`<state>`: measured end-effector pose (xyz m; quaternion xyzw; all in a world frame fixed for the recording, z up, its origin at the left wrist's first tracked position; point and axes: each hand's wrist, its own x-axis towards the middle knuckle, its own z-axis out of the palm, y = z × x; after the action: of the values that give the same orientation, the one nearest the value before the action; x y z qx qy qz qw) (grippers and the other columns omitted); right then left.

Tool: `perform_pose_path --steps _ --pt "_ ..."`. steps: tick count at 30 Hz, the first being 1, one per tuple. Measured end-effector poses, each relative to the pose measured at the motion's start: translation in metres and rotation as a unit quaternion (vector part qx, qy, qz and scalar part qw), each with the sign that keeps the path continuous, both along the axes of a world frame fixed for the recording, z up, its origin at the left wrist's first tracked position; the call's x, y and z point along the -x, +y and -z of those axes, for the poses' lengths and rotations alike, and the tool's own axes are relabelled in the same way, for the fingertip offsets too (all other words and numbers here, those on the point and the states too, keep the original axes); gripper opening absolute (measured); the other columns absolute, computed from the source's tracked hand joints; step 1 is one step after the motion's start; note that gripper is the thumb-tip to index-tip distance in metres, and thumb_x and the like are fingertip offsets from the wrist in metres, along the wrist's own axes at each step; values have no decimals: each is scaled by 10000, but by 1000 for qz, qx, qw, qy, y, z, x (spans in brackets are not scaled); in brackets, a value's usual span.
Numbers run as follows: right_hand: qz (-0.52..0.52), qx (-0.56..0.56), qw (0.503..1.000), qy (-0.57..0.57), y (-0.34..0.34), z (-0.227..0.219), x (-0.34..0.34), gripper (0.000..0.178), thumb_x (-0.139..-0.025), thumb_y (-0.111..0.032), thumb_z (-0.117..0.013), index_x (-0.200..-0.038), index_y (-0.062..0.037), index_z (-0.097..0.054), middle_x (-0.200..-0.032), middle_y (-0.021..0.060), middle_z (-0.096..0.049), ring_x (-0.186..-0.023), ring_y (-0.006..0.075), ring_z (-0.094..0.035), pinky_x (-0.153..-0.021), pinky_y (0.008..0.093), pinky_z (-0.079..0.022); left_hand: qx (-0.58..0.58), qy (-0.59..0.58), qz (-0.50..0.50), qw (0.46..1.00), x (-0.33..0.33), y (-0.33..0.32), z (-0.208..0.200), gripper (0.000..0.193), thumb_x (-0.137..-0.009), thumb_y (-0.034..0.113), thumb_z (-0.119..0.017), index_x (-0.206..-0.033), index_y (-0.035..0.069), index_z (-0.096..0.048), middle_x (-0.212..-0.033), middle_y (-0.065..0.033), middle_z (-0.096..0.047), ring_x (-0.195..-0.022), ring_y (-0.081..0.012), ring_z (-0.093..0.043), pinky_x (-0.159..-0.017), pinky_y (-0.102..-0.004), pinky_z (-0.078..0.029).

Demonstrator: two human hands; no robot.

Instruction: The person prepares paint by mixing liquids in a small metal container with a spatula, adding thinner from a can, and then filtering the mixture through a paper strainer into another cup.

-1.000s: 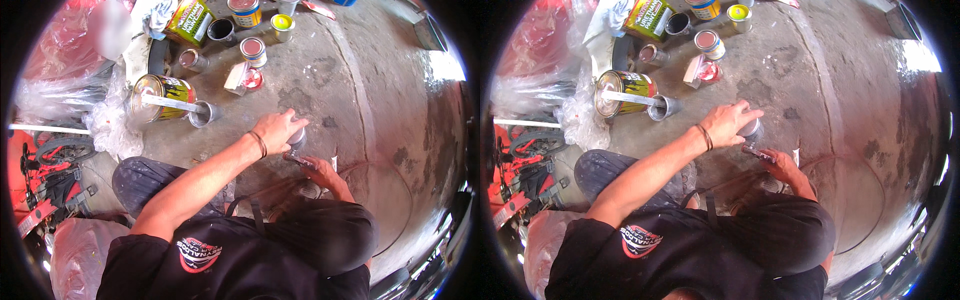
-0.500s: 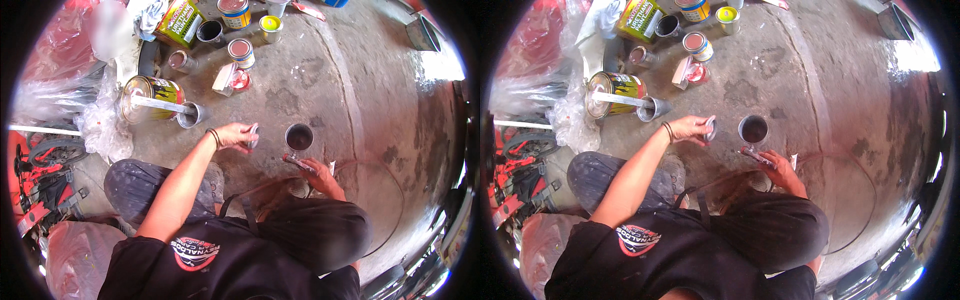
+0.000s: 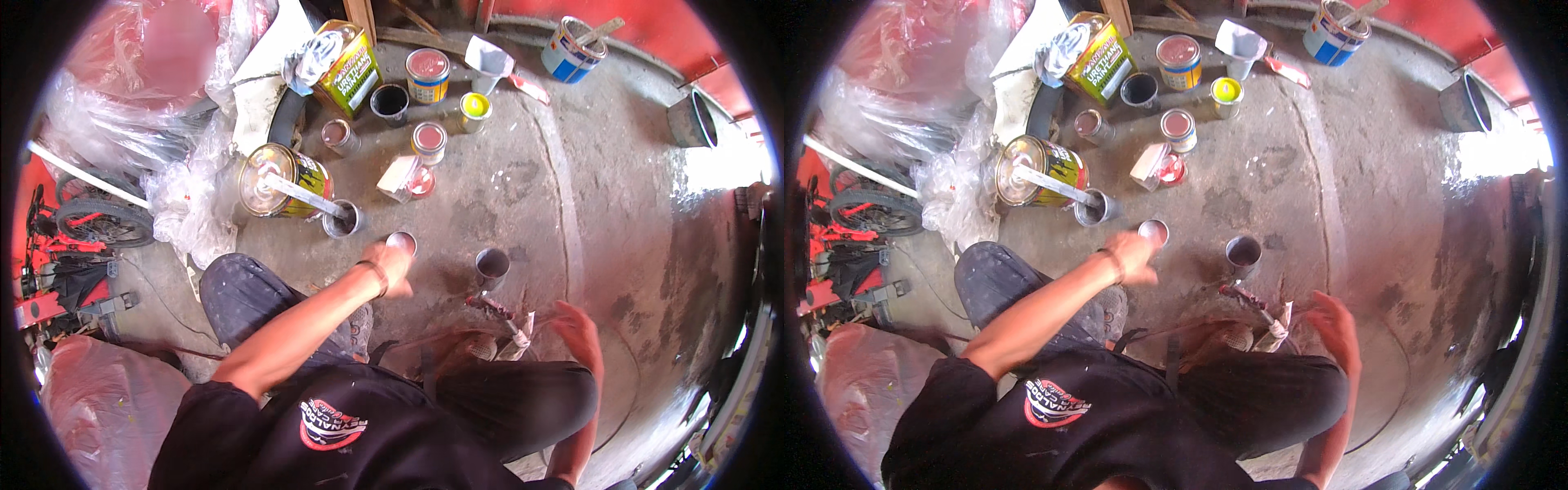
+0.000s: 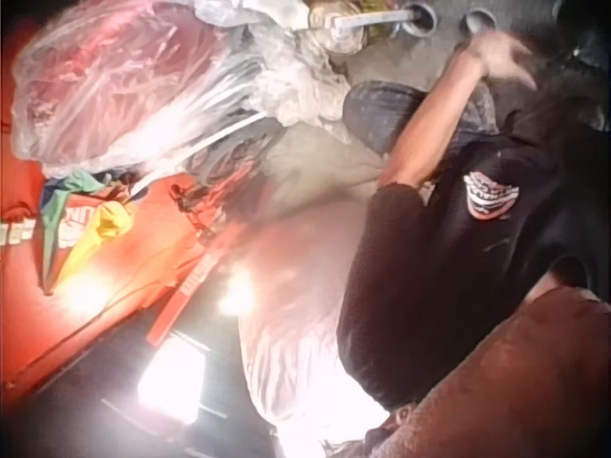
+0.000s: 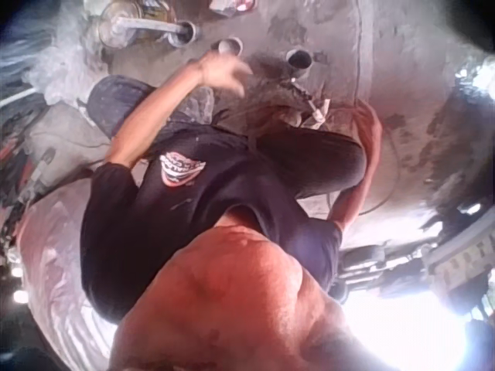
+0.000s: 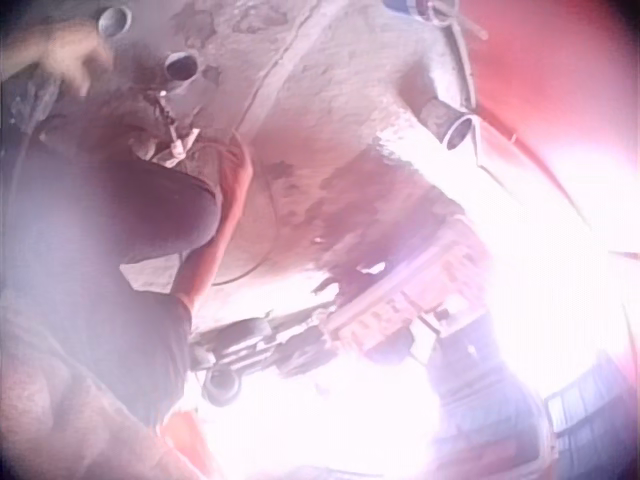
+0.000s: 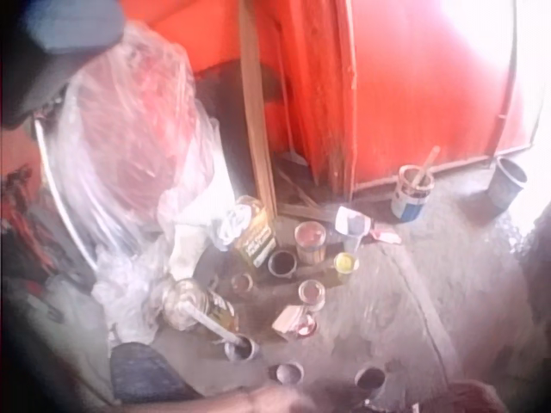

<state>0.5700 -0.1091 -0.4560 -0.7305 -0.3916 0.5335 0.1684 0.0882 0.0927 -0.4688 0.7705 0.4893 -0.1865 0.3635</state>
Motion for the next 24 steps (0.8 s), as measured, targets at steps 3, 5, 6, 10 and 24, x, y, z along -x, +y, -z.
perform_pose_path --steps 3,5,6,10,24 --pt "40 -104 992 -55 25 -90 -9 470 -1031 -61 -746 -1496 -57 -680 -1373 103 -742 -1179 191 -727 -995 354 -584 494 -349 82 793 4 -7 -168 649 -935 296 -895 -1482 39 -658 -1287 -158 -769 -1112 -283 -753 -983 -411 -596" --pt "59 -161 983 -73 44 -136 3 444 -1048 -35 -711 -1491 -54 -681 -1359 95 -746 -1174 185 -724 -988 347 -580 564 -468 139 665 5 -26 -250 542 -953 196 -868 -1441 51 -684 -1241 -131 -765 -1056 -263 -743 -988 -422 -598" --pt "43 -176 979 -95 52 -166 14 427 -1057 -35 -696 -1484 -55 -685 -1354 89 -746 -1168 181 -722 -981 343 -579 547 -534 163 624 6 -30 -273 412 -959 100 -835 -1355 60 -728 -1157 -121 -766 -993 -262 -741 -980 -454 -606" --pt "-25 -234 967 -99 101 -196 70 355 -1061 -43 -687 -1413 -49 -734 -1289 94 -774 -1178 189 -734 -993 340 -568 369 -643 135 657 6 -50 -308 317 -978 143 -799 -1276 40 -769 -1114 -128 -771 -933 -287 -756 -863 -417 -601" --pt "-338 -281 893 -97 166 -156 197 321 -993 -53 -718 -1312 -56 -757 -1158 164 -770 -1063 416 -751 -925 472 -613 346 -717 55 603 -11 -83 -294 402 -998 232 -797 -1325 2 -751 -1108 -168 -788 -953 -352 -769 -911 -394 -607"
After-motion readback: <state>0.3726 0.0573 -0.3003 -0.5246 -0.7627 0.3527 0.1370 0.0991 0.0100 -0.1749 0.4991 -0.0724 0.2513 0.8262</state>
